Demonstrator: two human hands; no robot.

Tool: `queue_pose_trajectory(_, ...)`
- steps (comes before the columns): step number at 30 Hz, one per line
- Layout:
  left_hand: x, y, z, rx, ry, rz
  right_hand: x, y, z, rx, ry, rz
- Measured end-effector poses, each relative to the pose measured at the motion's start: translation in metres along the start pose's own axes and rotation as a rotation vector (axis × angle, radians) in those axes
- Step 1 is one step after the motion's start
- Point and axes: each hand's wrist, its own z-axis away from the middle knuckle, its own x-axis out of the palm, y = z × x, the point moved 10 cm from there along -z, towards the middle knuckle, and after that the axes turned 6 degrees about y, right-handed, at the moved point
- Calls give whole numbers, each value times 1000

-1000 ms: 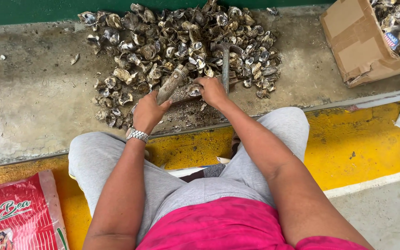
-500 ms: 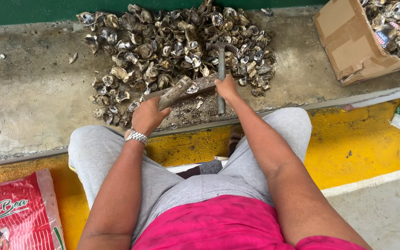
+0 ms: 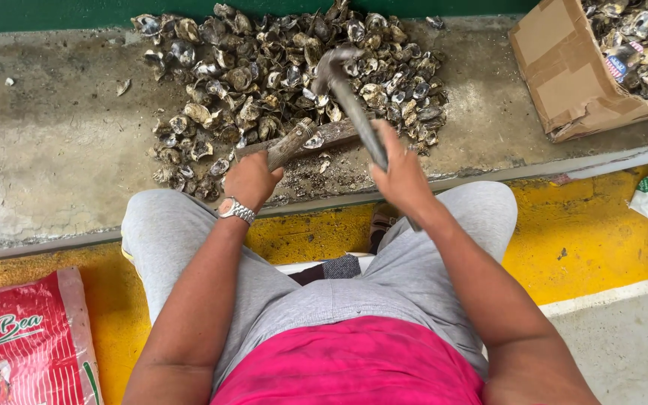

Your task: Using a hammer and a metal rod to pry open oyster shells for harvesting meat.

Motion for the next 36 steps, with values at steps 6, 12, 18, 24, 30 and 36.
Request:
queue_pose_trajectory(6,0,5,5,-48,-46,-53,11,15,44,-444,152,240)
queue_pose_trajectory(12,1,9,2,-40,-5,-53,28,22,34,-462,97,326)
queue_pose_trajectory(18,4,10,5,-25,12,-114,43,40,41,-407,83,219)
queue_pose_trajectory(24,1,12,-1,-36,9,-86,42,31,38,-472,89,276)
queue_pose_trajectory(30,-3,9,7,2,132,-20,34,25,47,-416,105,227)
queue_pose_trajectory(36,-1,8,-1,-13,110,-13,36,14,48,-533,114,247)
